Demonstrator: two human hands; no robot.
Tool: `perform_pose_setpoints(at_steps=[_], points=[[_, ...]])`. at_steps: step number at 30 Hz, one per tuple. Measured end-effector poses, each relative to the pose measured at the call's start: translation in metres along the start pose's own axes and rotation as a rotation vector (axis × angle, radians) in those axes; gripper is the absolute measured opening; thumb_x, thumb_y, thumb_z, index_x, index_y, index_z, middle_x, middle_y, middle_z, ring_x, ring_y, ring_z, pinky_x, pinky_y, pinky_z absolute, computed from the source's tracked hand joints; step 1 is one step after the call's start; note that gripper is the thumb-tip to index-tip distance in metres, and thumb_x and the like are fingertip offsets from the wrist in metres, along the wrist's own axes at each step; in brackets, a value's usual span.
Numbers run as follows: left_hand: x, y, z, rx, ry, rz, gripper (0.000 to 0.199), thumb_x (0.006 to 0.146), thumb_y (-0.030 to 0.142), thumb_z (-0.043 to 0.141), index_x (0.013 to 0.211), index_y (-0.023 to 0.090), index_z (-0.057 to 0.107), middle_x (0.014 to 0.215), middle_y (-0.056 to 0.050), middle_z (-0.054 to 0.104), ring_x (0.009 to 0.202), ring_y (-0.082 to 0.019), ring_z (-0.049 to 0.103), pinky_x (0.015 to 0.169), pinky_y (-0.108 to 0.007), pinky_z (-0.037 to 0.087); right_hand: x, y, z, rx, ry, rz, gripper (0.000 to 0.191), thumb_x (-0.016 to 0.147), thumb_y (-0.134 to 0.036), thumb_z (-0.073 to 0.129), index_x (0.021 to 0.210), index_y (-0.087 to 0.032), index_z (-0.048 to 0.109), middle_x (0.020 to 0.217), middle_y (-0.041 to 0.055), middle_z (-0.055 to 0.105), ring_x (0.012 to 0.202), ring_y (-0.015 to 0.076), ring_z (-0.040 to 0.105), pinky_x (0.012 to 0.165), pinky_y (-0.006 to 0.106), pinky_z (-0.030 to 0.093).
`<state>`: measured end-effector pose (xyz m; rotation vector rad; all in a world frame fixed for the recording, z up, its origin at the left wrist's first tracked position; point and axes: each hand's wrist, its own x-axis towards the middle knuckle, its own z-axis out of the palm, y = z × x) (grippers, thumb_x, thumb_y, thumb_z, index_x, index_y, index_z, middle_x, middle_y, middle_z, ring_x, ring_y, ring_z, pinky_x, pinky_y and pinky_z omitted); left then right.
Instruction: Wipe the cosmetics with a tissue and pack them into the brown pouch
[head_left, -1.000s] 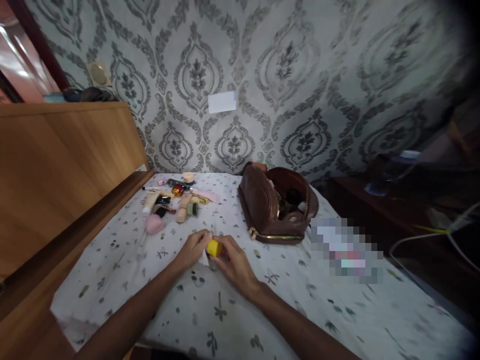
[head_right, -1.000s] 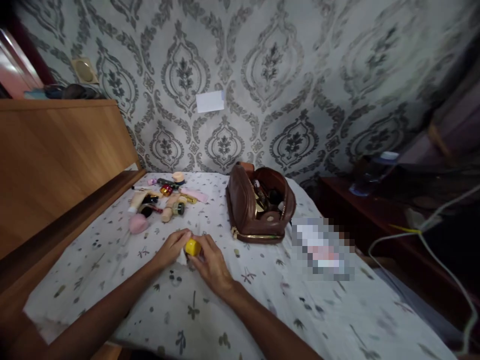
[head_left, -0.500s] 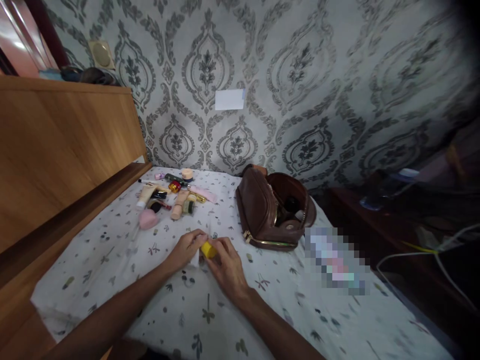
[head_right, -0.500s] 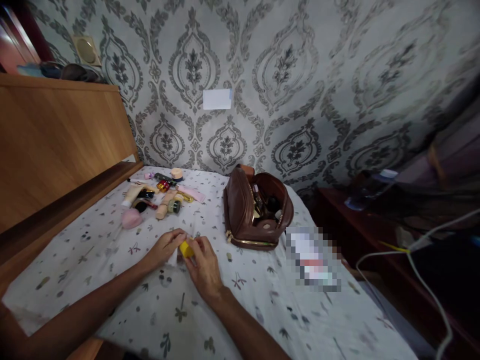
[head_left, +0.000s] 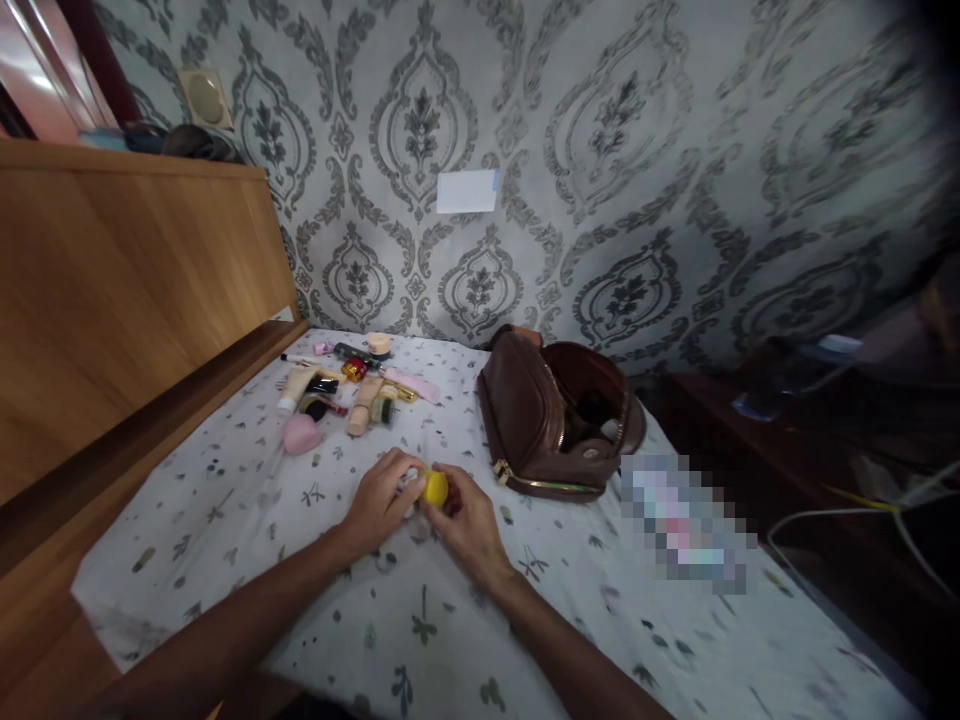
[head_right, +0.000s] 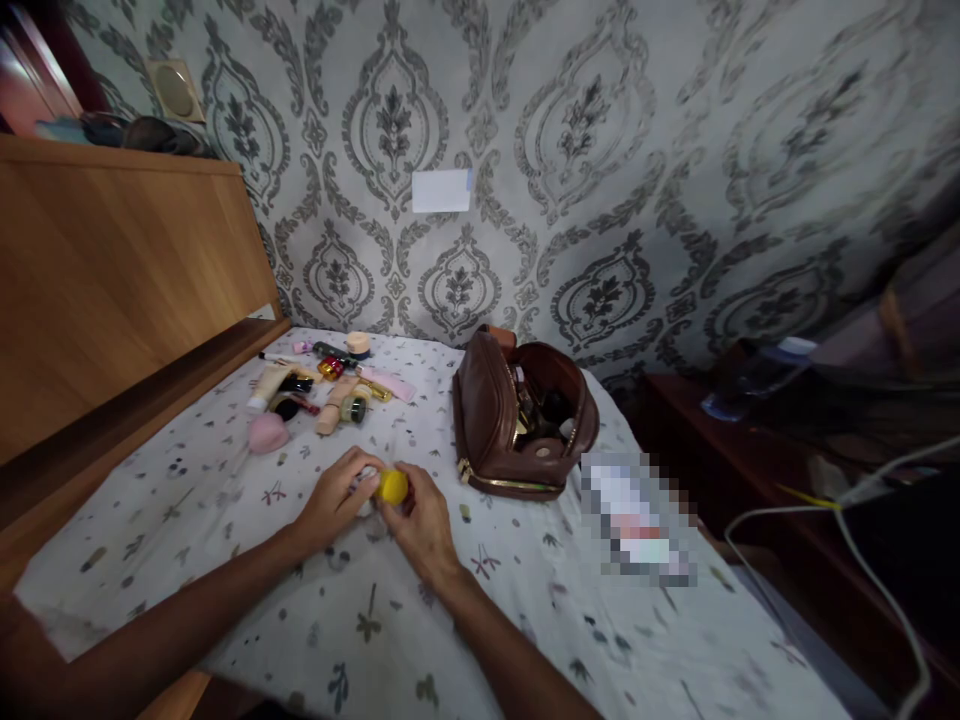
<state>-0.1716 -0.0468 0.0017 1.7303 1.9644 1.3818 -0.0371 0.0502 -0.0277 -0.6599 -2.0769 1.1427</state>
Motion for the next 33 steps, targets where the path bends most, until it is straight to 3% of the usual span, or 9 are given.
perform_pose_setpoints(at_steps=[4,8,11,14,19,26,33], points=[[-0.001,-0.005,0.002,0.059,-0.031,0.101,0.03,0.099,0.036,0.041,0.112,0.021,0.063,0.103,-0.009,0.065,0.1,-0.024,0.057,0.091,-0.037,0.045,0.002,-0.004,-0.002,0.073,-0.039,0.093,0.035,0.074,-0.034,0.068,0.104,-0.017,0.062,0.081,0.0023,0.068,0.067,0.0163,0.06,0.06,0.027,0.048],[-0.001,-0.012,0.004,0.118,-0.108,0.206,0.042,0.096,0.046,0.051,0.129,0.022,0.056,0.116,-0.011,0.065,0.109,-0.025,0.057,0.095,-0.039,0.047,0.001,0.0,-0.001,0.149,-0.056,0.049,0.042,0.071,-0.029,0.068,0.111,-0.018,0.06,0.094,0.0059,0.071,0.073,0.0175,0.063,0.064,0.028,0.051],[-0.001,-0.015,0.004,0.17,-0.111,0.227,0.056,0.088,0.053,0.062,0.131,0.02,0.054,0.115,-0.012,0.066,0.108,-0.027,0.059,0.092,-0.04,0.049,0.001,0.006,0.001,0.173,-0.07,0.026,0.048,0.068,-0.025,0.068,0.115,-0.018,0.06,0.099,0.0078,0.071,0.078,0.0193,0.064,0.069,0.031,0.054],[0.0,-0.016,0.003,0.241,-0.089,0.188,0.044,0.089,0.046,0.063,0.125,0.021,0.058,0.11,-0.01,0.068,0.103,-0.026,0.062,0.087,-0.039,0.052,0.001,0.008,0.003,0.194,-0.089,0.015,0.046,0.07,-0.023,0.065,0.116,-0.018,0.06,0.101,0.0079,0.07,0.083,0.0198,0.066,0.073,0.032,0.056],[0.003,-0.012,-0.001,0.317,-0.121,0.188,0.02,0.092,0.027,0.053,0.109,0.02,0.061,0.101,-0.005,0.068,0.098,-0.021,0.061,0.083,-0.033,0.052,0.004,0.002,0.001,0.108,-0.11,0.006,0.035,0.076,-0.025,0.062,0.111,-0.018,0.065,0.091,0.005,0.068,0.075,0.0171,0.064,0.066,0.028,0.054],[0.006,-0.012,-0.004,0.442,-0.102,0.121,0.015,0.087,0.035,0.063,0.092,0.02,0.06,0.091,-0.004,0.064,0.089,-0.02,0.062,0.072,-0.03,0.051,0.01,-0.004,0.005,-0.04,-0.168,0.01,0.029,0.074,-0.03,0.063,0.1,-0.019,0.068,0.083,0.0046,0.068,0.069,0.0182,0.061,0.063,0.028,0.052],[0.009,-0.007,-0.013,0.553,-0.059,0.142,0.015,0.091,0.033,0.061,0.097,0.02,0.061,0.099,-0.005,0.063,0.096,-0.022,0.061,0.065,-0.03,0.053,0.027,-0.014,0.017,0.054,-0.203,0.07,0.023,0.071,-0.035,0.063,0.086,-0.018,0.064,0.084,0.0053,0.07,0.076,0.0217,0.064,0.069,0.031,0.053]])
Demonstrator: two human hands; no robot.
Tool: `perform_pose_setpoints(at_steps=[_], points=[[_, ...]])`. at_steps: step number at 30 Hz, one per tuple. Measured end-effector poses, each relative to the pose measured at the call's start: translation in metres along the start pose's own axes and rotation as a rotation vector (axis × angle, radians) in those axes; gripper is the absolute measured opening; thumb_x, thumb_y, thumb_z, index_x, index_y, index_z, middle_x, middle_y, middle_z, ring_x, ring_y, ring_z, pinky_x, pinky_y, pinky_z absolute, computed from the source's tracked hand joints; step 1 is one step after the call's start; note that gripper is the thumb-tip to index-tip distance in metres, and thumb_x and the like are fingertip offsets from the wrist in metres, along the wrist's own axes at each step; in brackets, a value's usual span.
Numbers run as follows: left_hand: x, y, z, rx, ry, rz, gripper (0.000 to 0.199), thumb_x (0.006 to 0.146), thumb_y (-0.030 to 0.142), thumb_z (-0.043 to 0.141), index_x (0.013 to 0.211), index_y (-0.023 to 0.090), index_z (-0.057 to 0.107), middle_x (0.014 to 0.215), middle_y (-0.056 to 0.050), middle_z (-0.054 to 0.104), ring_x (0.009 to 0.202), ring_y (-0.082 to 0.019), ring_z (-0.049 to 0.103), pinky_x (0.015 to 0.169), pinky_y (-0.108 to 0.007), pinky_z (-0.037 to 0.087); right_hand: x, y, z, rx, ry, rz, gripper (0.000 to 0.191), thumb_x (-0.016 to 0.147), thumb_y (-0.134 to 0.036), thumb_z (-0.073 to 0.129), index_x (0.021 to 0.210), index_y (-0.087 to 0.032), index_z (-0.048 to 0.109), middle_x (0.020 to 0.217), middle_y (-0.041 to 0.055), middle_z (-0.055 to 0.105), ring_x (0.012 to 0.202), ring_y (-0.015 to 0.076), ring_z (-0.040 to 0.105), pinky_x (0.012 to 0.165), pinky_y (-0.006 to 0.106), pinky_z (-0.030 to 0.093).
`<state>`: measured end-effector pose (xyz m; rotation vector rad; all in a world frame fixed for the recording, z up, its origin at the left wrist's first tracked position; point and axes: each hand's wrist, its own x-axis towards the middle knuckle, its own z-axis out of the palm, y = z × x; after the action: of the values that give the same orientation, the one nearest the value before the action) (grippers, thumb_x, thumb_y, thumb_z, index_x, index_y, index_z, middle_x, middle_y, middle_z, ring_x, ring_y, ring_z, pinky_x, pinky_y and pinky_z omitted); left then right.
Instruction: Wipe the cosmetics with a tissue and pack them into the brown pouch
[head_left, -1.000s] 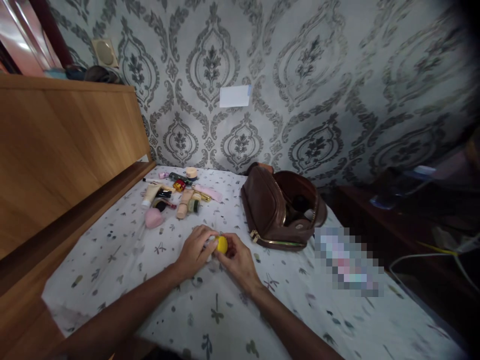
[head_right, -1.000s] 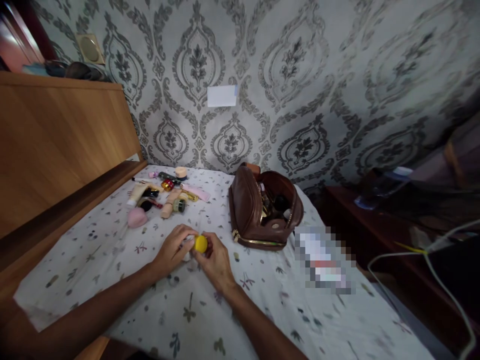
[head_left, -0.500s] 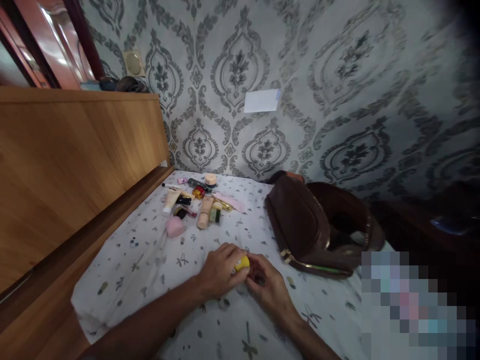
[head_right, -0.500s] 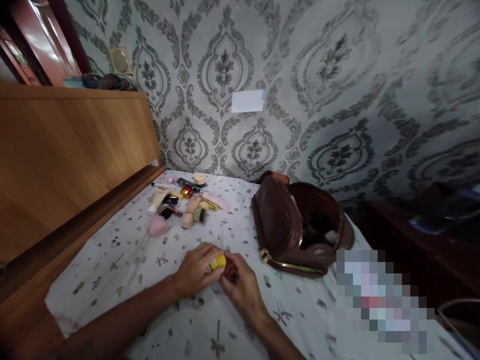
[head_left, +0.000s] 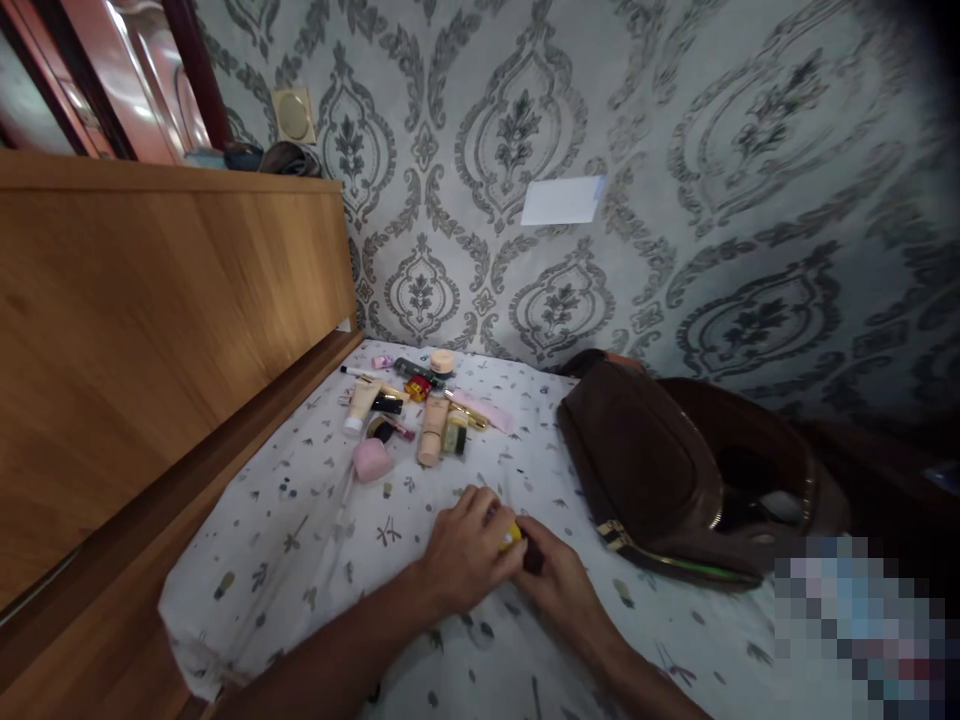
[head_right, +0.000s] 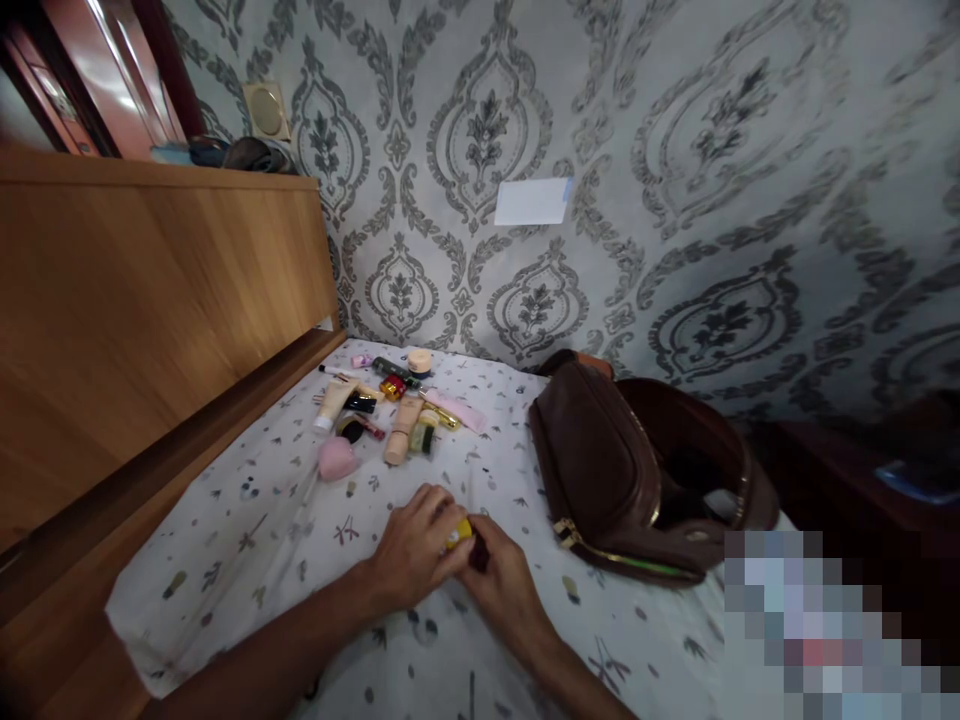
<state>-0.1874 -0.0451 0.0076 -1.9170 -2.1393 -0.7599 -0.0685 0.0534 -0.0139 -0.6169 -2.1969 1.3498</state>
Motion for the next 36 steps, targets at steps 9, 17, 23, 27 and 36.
perform_pose_setpoints(at_steps=[9,17,23,27,36], points=[[0.004,-0.026,-0.013,0.029,0.08,-0.097,0.029,0.087,0.01,0.055,0.113,0.02,0.06,0.121,-0.009,0.063,0.114,-0.025,0.058,0.084,-0.038,0.057,0.05,0.003,0.034,-0.156,0.103,-0.032,0.023,0.066,-0.021,0.054,0.087,-0.017,0.062,0.079,0.0035,0.066,0.07,0.0179,0.058,0.066,0.028,0.046],[0.008,-0.053,-0.033,-0.163,0.23,-0.217,0.025,0.091,0.012,0.046,0.106,0.02,0.064,0.103,-0.006,0.071,0.098,-0.021,0.065,0.085,-0.034,0.052,0.049,0.01,0.035,-0.263,0.058,-0.081,0.029,0.077,-0.034,0.062,0.101,-0.017,0.065,0.086,0.0039,0.065,0.072,0.018,0.058,0.068,0.03,0.046],[0.054,-0.142,-0.093,0.185,0.043,-0.539,0.028,0.098,0.033,0.043,0.113,0.024,0.065,0.111,-0.004,0.073,0.102,-0.022,0.067,0.085,-0.029,0.049,0.047,0.011,0.035,-0.254,0.069,-0.07,0.045,0.075,-0.029,0.065,0.119,-0.016,0.062,0.09,0.0041,0.065,0.073,0.0179,0.059,0.069,0.031,0.049],[0.105,-0.205,-0.11,0.309,-0.021,-0.68,0.029,0.095,0.032,0.047,0.112,0.02,0.067,0.114,-0.012,0.072,0.108,-0.027,0.065,0.086,-0.032,0.048,0.046,0.01,0.035,-0.243,0.071,-0.083,0.04,0.076,-0.027,0.064,0.115,-0.018,0.064,0.091,0.0043,0.065,0.076,0.0183,0.059,0.071,0.031,0.049],[0.175,-0.258,-0.07,0.388,-0.27,-0.592,0.014,0.082,0.024,0.061,0.09,0.013,0.065,0.096,-0.013,0.072,0.103,-0.028,0.066,0.086,-0.035,0.05,0.044,-0.004,0.03,-0.184,0.022,-0.008,0.041,0.074,-0.023,0.072,0.114,-0.02,0.064,0.097,0.0049,0.065,0.083,0.0188,0.059,0.078,0.032,0.049]])
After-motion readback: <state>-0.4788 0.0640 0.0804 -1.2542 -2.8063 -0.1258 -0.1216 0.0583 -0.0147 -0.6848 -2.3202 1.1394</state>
